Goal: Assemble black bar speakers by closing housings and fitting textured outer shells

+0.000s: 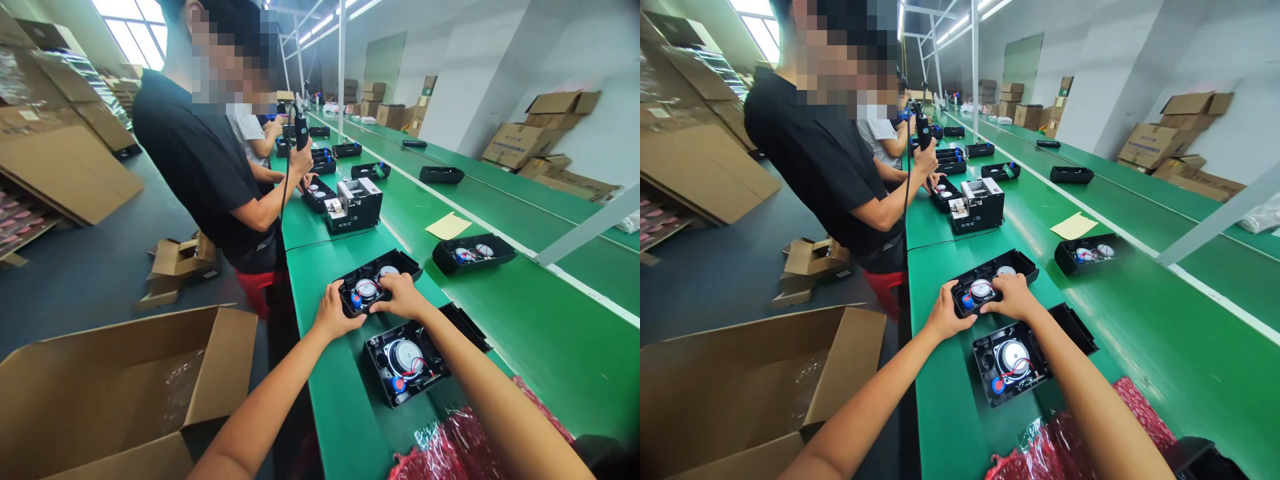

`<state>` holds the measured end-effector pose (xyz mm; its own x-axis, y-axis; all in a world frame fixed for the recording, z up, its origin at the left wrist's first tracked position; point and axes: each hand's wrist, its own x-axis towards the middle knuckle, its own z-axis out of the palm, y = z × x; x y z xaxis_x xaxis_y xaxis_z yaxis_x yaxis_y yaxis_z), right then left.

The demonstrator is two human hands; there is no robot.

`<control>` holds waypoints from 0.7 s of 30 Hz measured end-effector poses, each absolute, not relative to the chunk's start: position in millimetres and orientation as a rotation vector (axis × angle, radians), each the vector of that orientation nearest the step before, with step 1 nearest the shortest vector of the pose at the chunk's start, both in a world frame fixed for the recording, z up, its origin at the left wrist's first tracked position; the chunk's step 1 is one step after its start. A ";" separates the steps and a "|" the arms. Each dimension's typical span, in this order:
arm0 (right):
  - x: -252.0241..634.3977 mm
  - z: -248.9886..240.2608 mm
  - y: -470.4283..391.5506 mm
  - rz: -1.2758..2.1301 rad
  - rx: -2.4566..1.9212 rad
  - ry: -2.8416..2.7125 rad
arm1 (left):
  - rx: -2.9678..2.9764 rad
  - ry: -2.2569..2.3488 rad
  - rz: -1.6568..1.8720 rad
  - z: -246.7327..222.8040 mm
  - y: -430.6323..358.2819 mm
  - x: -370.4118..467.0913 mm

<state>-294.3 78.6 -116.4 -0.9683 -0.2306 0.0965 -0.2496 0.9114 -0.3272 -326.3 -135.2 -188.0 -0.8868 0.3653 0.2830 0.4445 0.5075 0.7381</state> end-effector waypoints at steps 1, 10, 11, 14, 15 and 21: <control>-294.0 -115.9 78.5 0.529 0.373 -3.017 | -0.720 -2.645 -1.339 -188.2 -135.3 -326.6; -290.5 -115.3 77.6 0.473 0.370 -3.018 | -0.747 -2.614 -1.359 -189.4 -137.3 -326.0; -290.9 -115.6 77.6 0.462 0.374 -3.019 | -0.751 -2.610 -1.358 -189.8 -137.5 -326.1; -292.1 -113.8 76.9 0.421 0.391 -3.035 | -0.773 -2.595 -1.353 -191.1 -138.0 -327.1; -291.7 -111.6 76.3 0.402 0.398 -3.046 | -0.782 -2.589 -1.350 -191.3 -138.0 -327.5; -260.7 -75.0 70.2 0.247 0.451 -3.104 | -0.809 -2.527 -1.348 -190.8 -135.6 -330.6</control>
